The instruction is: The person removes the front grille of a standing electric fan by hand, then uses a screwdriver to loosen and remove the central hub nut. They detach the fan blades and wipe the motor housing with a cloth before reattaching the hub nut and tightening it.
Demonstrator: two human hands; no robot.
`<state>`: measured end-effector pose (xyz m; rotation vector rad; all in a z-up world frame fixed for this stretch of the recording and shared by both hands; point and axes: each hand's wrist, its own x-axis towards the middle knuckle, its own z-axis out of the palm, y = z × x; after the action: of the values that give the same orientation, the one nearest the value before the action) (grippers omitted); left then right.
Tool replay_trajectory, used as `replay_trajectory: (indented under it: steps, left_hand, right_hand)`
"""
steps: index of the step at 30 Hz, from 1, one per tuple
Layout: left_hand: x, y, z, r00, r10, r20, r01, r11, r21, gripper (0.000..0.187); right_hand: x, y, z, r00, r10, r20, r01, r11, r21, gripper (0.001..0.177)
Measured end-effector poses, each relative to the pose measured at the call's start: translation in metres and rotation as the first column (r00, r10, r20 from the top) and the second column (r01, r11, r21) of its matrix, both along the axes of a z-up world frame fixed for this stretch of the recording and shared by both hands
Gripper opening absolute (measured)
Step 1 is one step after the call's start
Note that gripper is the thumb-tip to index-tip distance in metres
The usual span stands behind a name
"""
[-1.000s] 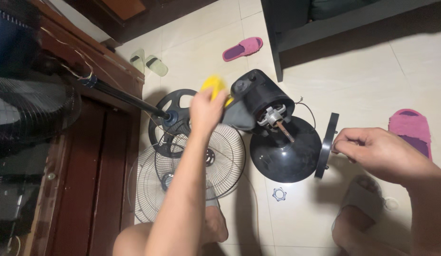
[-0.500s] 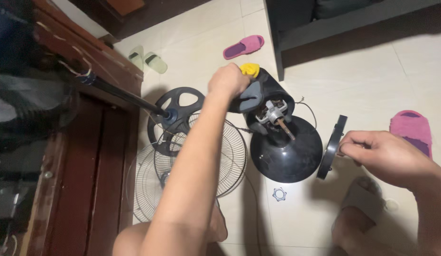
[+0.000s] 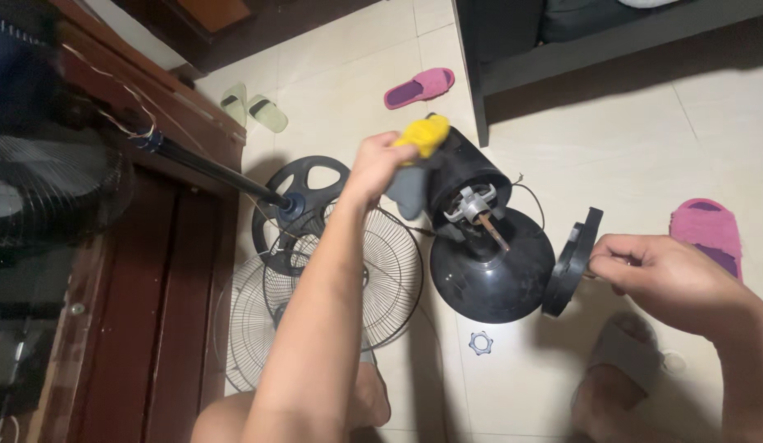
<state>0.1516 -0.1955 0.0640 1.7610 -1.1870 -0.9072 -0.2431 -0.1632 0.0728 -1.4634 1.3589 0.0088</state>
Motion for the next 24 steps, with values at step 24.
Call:
replay_trajectory:
  steps: [24]
  left_hand:
    - [-0.006, 0.01, -0.054, 0.943, 0.17, -0.285, -0.183, 0.983, -0.02, 0.03]
  right_hand:
    - [0.002, 0.001, 0.0, 0.997, 0.055, -0.051, -0.055, 0.998, -0.005, 0.023]
